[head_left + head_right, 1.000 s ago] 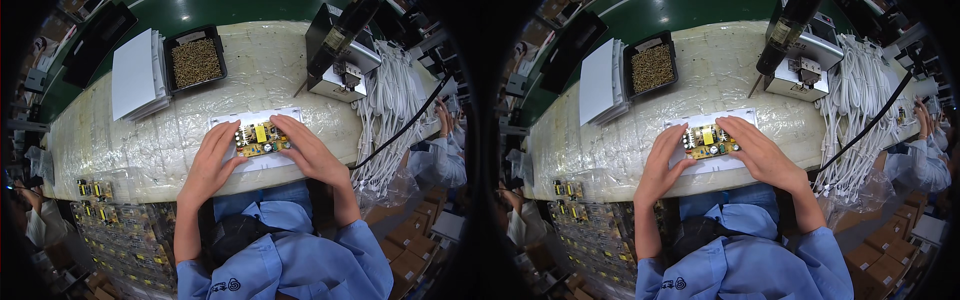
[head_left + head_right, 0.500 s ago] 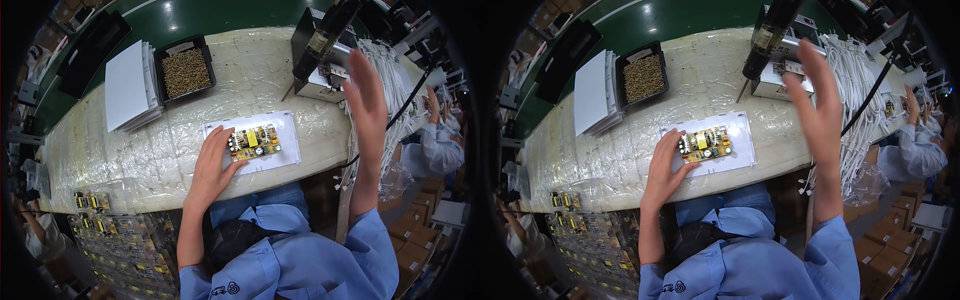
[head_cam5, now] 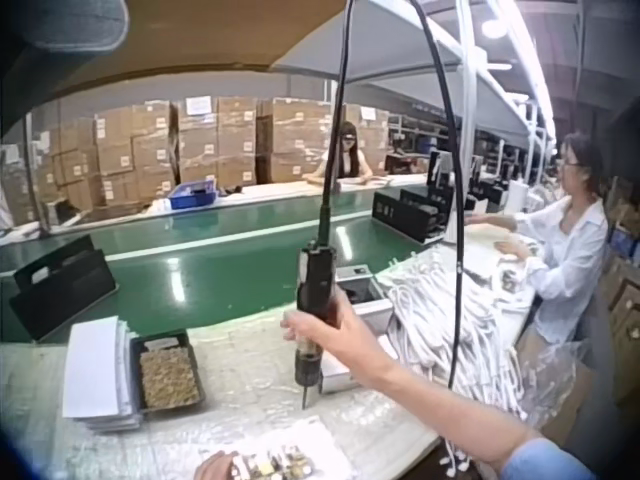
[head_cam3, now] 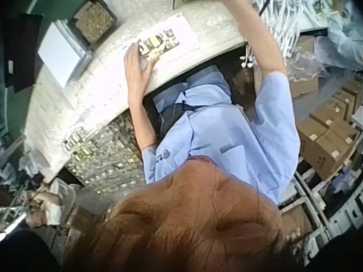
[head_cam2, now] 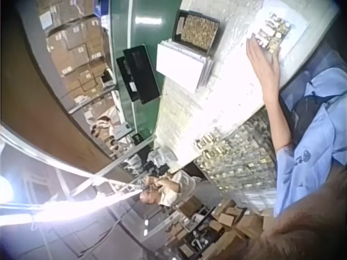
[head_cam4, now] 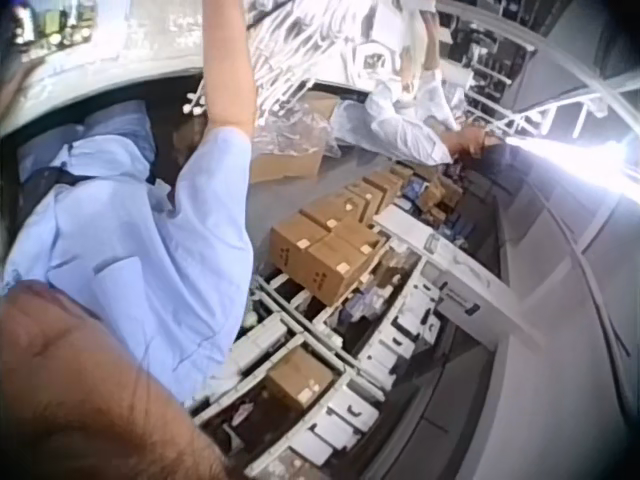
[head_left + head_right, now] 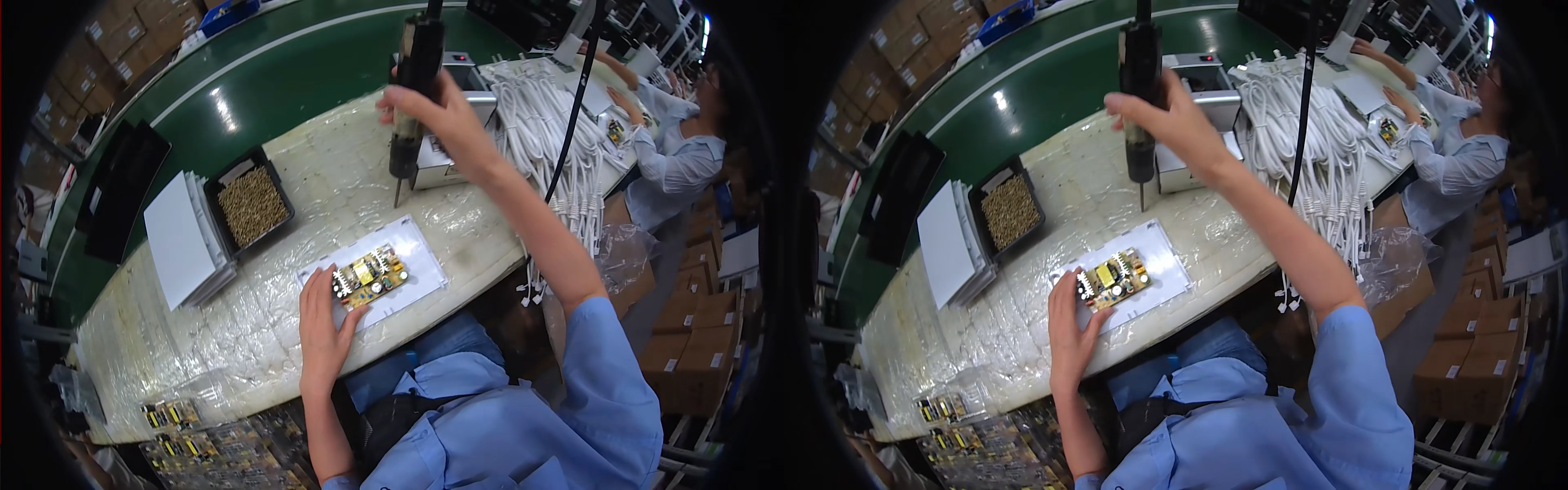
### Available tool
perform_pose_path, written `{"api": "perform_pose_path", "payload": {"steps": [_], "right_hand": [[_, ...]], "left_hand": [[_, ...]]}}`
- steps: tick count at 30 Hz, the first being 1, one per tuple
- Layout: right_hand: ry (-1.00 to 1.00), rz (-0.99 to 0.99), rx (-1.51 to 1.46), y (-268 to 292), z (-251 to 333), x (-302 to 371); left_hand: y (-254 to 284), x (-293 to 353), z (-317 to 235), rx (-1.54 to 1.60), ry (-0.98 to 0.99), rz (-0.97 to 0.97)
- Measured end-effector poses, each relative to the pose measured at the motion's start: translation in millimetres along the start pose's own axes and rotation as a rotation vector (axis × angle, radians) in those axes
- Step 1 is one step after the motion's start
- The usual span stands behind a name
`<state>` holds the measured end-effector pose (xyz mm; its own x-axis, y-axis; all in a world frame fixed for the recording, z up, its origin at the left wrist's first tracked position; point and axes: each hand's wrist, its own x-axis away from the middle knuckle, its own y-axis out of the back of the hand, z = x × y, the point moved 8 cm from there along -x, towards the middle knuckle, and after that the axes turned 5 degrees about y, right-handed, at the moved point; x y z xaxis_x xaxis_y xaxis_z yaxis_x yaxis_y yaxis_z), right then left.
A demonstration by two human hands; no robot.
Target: Assembling electronic power components by attaching wires and using an electric screwdriver at a factory workstation.
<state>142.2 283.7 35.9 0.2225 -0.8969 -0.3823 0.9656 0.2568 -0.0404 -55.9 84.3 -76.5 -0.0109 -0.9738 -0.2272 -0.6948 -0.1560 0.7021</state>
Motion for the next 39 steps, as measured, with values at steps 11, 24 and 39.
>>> {"api": "perform_pose_path", "payload": {"steps": [11, 24, 39], "right_hand": [[0.323, -0.541, -0.014, 86, 103, 35], [0.414, -0.512, 0.104, 83, 85, 28], [0.123, -0.217, 0.049, -15, 46, 105]], "left_hand": [[-9, -15, -27, -0.013, 0.006, 0.019], [-30, -31, -25, 0.041, -0.003, 0.007], [-37, -22, -2, 0.010, -0.027, -0.003]]}}
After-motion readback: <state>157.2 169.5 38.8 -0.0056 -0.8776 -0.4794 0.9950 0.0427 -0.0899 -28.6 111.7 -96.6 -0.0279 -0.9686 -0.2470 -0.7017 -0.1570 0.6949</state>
